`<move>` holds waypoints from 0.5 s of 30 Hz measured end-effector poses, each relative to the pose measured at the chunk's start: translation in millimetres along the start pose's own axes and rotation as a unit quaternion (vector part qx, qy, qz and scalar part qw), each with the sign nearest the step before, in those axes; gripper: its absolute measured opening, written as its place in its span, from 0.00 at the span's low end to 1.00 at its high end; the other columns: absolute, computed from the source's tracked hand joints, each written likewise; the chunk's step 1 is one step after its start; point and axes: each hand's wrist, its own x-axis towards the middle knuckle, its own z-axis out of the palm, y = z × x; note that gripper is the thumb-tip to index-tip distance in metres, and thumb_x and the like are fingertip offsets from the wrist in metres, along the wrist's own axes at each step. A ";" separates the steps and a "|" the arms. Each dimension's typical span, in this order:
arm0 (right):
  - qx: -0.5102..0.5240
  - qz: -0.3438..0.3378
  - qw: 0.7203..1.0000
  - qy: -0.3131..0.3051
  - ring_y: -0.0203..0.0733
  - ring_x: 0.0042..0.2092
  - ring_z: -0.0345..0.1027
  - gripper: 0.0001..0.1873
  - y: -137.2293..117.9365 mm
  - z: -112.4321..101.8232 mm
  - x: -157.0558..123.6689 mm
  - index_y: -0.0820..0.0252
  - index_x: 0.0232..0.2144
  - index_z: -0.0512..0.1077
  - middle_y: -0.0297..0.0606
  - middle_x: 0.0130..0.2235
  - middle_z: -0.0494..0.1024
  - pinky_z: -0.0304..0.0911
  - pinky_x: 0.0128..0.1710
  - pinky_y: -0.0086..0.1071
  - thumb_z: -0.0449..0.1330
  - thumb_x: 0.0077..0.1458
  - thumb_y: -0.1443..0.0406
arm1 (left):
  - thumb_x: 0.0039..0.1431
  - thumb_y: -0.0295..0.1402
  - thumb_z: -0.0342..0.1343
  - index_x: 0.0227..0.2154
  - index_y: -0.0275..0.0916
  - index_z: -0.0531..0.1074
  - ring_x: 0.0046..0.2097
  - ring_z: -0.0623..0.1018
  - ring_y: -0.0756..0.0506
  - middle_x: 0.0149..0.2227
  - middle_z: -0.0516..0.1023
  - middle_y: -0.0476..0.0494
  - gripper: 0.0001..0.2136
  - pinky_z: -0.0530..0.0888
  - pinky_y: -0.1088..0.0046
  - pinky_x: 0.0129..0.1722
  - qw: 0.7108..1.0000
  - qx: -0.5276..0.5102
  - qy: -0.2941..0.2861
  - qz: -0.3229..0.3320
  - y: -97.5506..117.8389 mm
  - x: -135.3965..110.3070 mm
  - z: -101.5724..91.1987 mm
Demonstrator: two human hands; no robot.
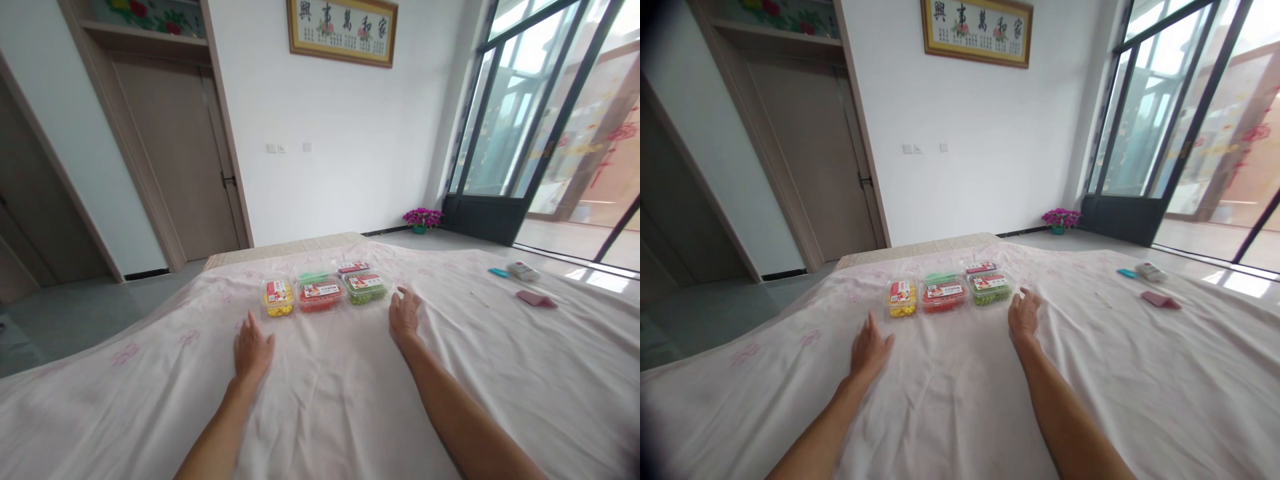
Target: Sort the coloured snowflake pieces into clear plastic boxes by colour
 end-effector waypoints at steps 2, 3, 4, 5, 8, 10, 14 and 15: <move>0.010 0.049 0.999 -0.012 0.53 0.57 0.62 0.25 7.5 -5.3 1.2 0.65 0.52 0.70 0.52 0.51 0.71 0.59 0.55 0.43 0.44 0.56 0.62 | 0.64 0.42 0.43 0.65 0.30 0.51 0.68 0.55 0.33 0.67 0.55 0.25 0.31 0.53 0.51 0.63 0.995 0.087 -0.045 0.004 -12.2 -15.1 -7.4; 0.013 0.055 0.998 -0.026 0.52 0.54 0.65 0.25 9.9 -7.9 0.3 0.65 0.50 0.71 0.51 0.49 0.73 0.60 0.54 0.42 0.45 0.54 0.64 | 0.65 0.44 0.41 0.65 0.33 0.54 0.68 0.54 0.32 0.67 0.54 0.27 0.30 0.52 0.50 0.63 0.991 0.113 -0.070 0.014 -18.1 -22.2 -12.1; 0.015 0.047 0.998 -0.045 0.51 0.52 0.67 0.25 11.2 -10.4 -2.0 0.65 0.50 0.72 0.50 0.47 0.74 0.61 0.53 0.41 0.46 0.52 0.66 | 0.65 0.46 0.40 0.65 0.36 0.56 0.68 0.54 0.32 0.68 0.54 0.30 0.29 0.51 0.49 0.63 0.987 0.132 -0.091 0.025 -24.0 -28.7 -17.2; 0.010 0.033 0.997 -0.066 0.50 0.50 0.68 0.26 11.3 -12.7 -6.2 0.64 0.50 0.72 0.49 0.46 0.75 0.62 0.52 0.39 0.47 0.50 0.67 | 0.65 0.46 0.38 0.65 0.38 0.56 0.68 0.53 0.32 0.68 0.53 0.32 0.29 0.51 0.48 0.63 0.983 0.145 -0.107 0.036 -29.8 -34.5 -22.6; -0.053 -0.038 0.991 -0.121 0.49 0.52 0.67 0.26 4.8 -19.4 -29.5 0.63 0.49 0.74 0.48 0.48 0.75 0.60 0.53 0.37 0.47 0.50 0.68 | 0.66 0.46 0.37 0.66 0.43 0.53 0.69 0.53 0.34 0.69 0.51 0.35 0.28 0.50 0.48 0.63 0.976 0.167 -0.126 0.066 -48.9 -48.3 -38.6; -0.124 -0.111 0.973 -0.159 0.50 0.56 0.63 0.23 -2.8 -23.5 -50.3 0.61 0.49 0.74 0.48 0.51 0.73 0.55 0.57 0.38 0.48 0.54 0.65 | 0.66 0.45 0.37 0.66 0.44 0.53 0.69 0.53 0.36 0.69 0.52 0.37 0.27 0.50 0.49 0.63 0.974 0.172 -0.124 0.080 -64.6 -55.7 -47.8; -0.246 -0.200 0.923 -0.219 0.53 0.60 0.56 0.23 -17.1 -31.1 -82.7 0.56 0.55 0.69 0.46 0.60 0.66 0.48 0.60 0.45 0.48 0.62 0.58 | 0.66 0.46 0.38 0.66 0.45 0.55 0.69 0.54 0.38 0.69 0.53 0.39 0.27 0.50 0.52 0.64 0.975 0.180 -0.109 0.075 -106.7 -68.6 -64.5; -0.261 -0.200 0.918 -0.221 0.53 0.60 0.55 0.23 -20.1 -33.0 -86.6 0.55 0.56 0.68 0.46 0.60 0.66 0.47 0.59 0.45 0.47 0.63 0.57 | 0.66 0.46 0.38 0.66 0.44 0.55 0.68 0.54 0.38 0.69 0.54 0.39 0.27 0.50 0.52 0.64 0.975 0.183 -0.103 0.070 -118.5 -71.4 -68.5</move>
